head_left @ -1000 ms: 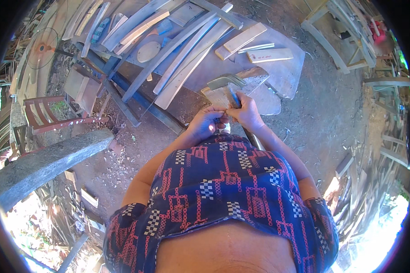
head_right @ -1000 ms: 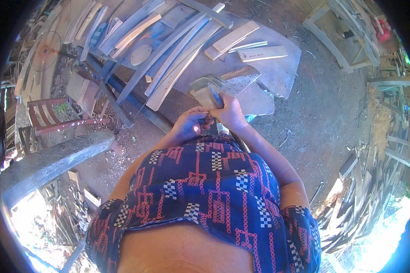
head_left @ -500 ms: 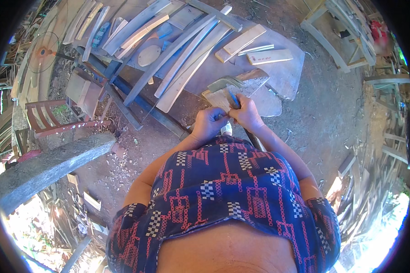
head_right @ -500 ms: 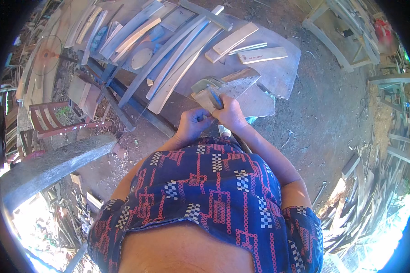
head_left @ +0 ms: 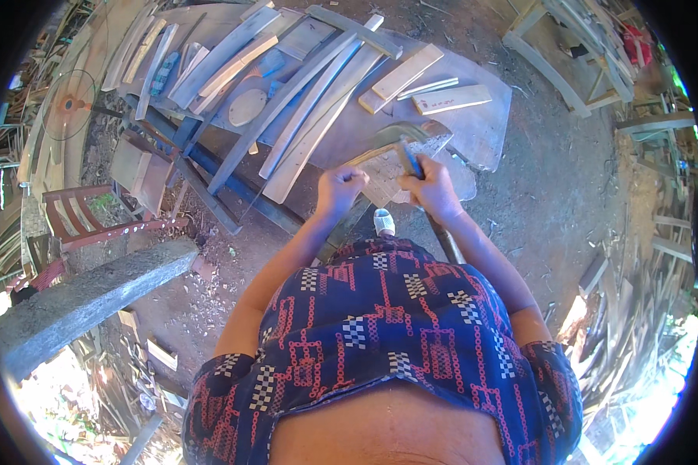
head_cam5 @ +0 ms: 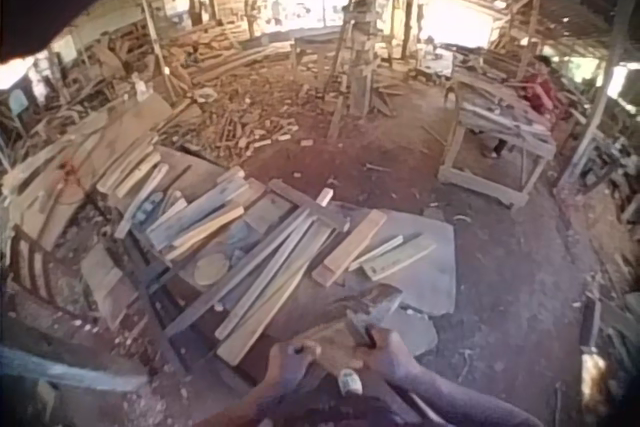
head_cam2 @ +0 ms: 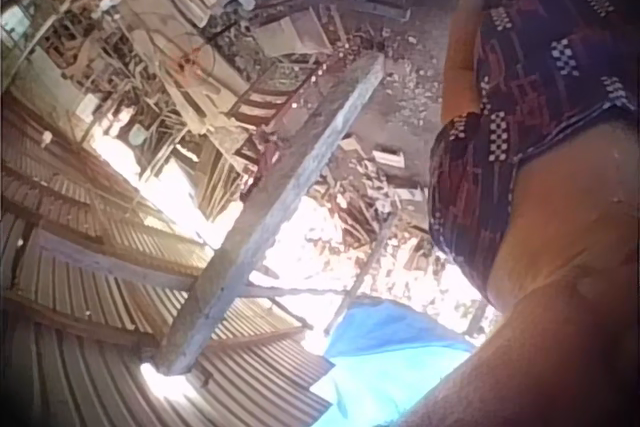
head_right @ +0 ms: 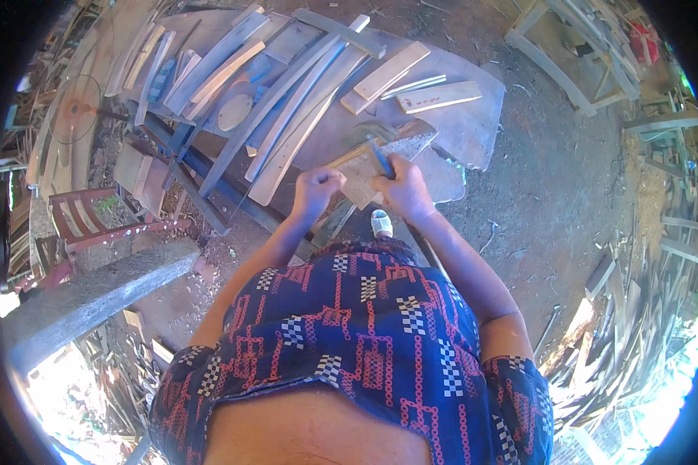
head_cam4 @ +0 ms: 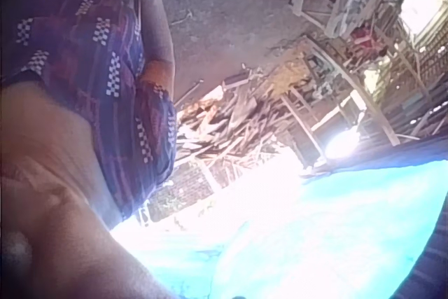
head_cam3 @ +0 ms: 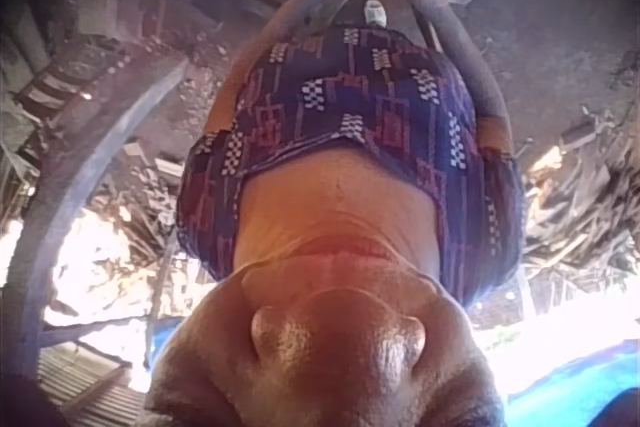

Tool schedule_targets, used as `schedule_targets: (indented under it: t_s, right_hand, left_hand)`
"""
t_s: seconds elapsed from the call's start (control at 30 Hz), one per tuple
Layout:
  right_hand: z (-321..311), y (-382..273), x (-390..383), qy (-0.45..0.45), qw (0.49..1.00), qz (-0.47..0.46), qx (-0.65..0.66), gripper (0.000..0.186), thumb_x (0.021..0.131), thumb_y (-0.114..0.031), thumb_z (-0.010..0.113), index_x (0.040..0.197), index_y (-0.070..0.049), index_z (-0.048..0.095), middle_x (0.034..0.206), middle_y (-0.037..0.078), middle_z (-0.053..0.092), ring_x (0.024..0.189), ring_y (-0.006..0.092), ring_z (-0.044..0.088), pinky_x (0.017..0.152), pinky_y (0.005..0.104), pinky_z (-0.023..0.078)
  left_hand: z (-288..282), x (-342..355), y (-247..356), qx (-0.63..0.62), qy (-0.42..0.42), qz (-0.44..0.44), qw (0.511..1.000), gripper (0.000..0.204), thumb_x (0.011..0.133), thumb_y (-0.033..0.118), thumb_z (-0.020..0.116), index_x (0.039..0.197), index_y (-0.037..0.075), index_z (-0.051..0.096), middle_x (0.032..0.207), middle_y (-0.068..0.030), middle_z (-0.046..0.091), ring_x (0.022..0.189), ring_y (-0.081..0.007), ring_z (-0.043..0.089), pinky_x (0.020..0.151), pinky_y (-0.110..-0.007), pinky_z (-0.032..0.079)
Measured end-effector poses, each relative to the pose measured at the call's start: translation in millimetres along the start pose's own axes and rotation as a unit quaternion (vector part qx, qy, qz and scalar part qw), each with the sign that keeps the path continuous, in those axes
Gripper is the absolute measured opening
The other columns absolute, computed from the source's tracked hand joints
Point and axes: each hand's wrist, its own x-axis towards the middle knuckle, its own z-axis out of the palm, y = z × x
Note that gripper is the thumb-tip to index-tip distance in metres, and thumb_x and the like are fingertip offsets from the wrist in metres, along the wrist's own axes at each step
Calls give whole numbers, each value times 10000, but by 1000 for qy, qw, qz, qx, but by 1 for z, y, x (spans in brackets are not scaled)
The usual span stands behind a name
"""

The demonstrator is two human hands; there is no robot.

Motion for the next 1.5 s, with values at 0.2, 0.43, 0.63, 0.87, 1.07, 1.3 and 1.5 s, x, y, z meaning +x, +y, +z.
schedule_targets:
  t_s: [0.2, 0.43, 0.63, 0.87, 1.07, 1.3, 1.5]
  right_hand:
    - [-22, 14, -9, 43, 999, 16, 4, 165, 803, -84, 682, 836, -11, 538, 638, 19, 518, 456, 90, 489, 408, 243, 388]
    - [-41, 37, -10, 44, 998, 40, 6, 196, 789, -121, 677, 860, 12, 551, 658, 40, 533, 486, 114, 520, 438, 272, 417]
    - [-38, 40, -11, 37, 999, 29, 21, 174, 810, -88, 679, 843, -13, 526, 640, 11, 503, 473, 82, 486, 419, 240, 391]
    - [-55, 47, -6, 42, 998, 28, 25, 212, 787, -112, 687, 876, 24, 551, 651, 42, 544, 489, 115, 532, 446, 271, 421]
    - [-61, 56, -7, 40, 998, 46, 10, 223, 787, -120, 691, 881, 23, 549, 653, 48, 546, 498, 115, 540, 452, 268, 430]
    - [-59, 58, -4, 24, 998, 37, -34, 236, 795, -154, 690, 876, 13, 545, 670, 54, 547, 518, 123, 553, 463, 273, 461]
    - [-46, 52, 3, 20, 996, -4, -82, 233, 834, -189, 671, 881, 6, 555, 654, 85, 559, 535, 152, 567, 492, 321, 466]
  left_hand:
    - [-1, 37, -14, 70, 44, 78, 994, 152, 809, 129, 715, 864, -13, 706, 715, 0, 639, 651, -49, 544, 591, -223, 437]
    - [15, 57, -20, 125, 73, 64, 987, 194, 797, 170, 725, 883, -4, 716, 719, -18, 657, 654, -78, 570, 613, -239, 454]
    - [11, 54, -14, 155, 82, 43, 984, 212, 774, 196, 736, 862, 4, 719, 683, -25, 653, 627, -82, 569, 598, -254, 451]
    - [28, 59, -3, 186, 124, 50, 973, 230, 770, 229, 737, 858, 18, 719, 689, -39, 664, 626, -108, 595, 605, -277, 464]
    - [40, 62, -20, 164, 164, 95, 968, 152, 779, 158, 727, 854, 26, 716, 688, -41, 655, 608, -95, 583, 596, -255, 464]
    - [42, 54, -29, 194, 176, 175, 949, 99, 784, 133, 714, 840, 52, 708, 678, -49, 641, 596, -101, 583, 583, -257, 466]
    - [42, 52, -26, 297, 202, 253, 898, 70, 768, 145, 694, 799, 83, 686, 710, -88, 647, 648, -247, 633, 605, -347, 490]
